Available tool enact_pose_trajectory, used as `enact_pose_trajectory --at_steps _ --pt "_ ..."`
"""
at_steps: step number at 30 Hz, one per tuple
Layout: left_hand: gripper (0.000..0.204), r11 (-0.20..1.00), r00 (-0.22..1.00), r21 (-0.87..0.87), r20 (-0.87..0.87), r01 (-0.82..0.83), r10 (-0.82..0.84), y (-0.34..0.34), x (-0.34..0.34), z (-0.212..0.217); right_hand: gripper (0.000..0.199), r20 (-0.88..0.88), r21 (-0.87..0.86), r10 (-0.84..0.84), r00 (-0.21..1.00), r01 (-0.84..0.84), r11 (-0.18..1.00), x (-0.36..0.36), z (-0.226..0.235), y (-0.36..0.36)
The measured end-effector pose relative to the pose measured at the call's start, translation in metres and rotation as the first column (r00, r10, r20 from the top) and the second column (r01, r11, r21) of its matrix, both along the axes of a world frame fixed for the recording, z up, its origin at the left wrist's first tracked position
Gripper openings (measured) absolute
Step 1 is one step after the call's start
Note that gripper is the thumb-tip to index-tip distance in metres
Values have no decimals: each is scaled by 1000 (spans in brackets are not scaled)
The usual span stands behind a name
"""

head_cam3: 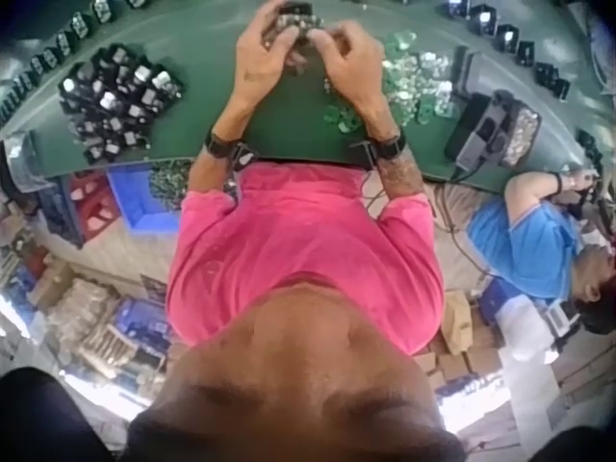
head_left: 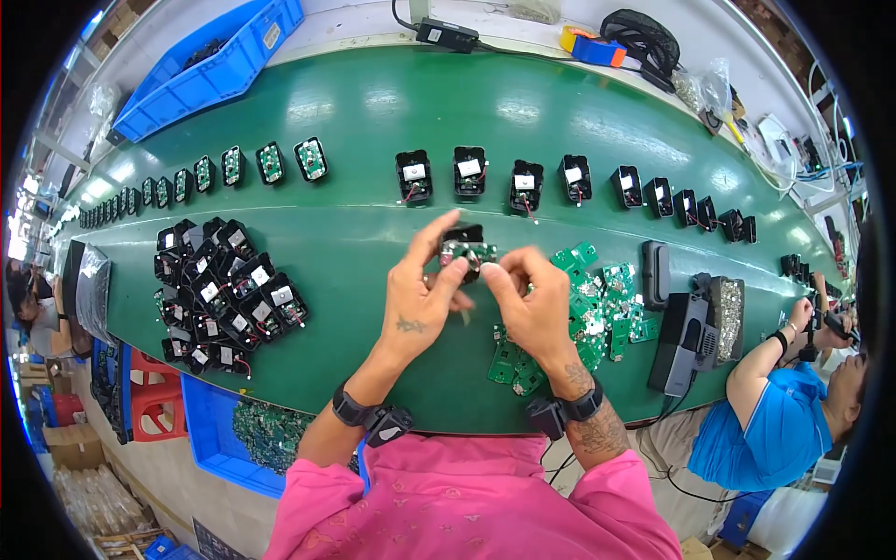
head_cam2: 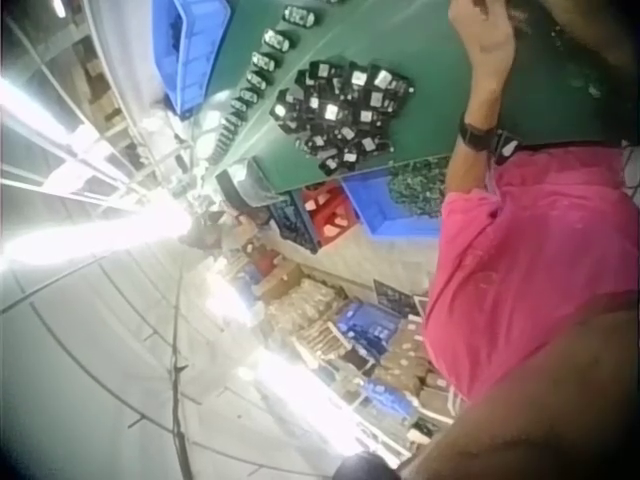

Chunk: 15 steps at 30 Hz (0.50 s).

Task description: Assembling circuit boards into black plastic enclosures on a production line.

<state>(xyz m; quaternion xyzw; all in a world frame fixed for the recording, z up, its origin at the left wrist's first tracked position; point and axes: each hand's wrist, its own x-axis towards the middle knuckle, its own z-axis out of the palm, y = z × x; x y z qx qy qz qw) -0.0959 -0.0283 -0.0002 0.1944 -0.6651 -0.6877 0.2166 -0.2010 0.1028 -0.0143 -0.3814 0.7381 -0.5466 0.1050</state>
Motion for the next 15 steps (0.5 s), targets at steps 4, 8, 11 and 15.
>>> enact_pose_trajectory --at_steps 4,8,11,15 --pt "55 980 989 154 -93 124 -111 -10 -1 -7 18 587 -114 158 794 -113 987 -9 -4 2" --pt "58 988 991 74 24 132 -134 -8 1 -11 14 565 -136 80 821 -3 991 -10 -3 3" --pt "61 994 994 -64 67 91 -87 -4 1 -5 14 543 -228 112 832 17 974 -4 1 -2" --pt "61 993 996 79 26 86 -89 0 2 -3 11 294 -237 112 949 -41 971 -3 -11 -5"
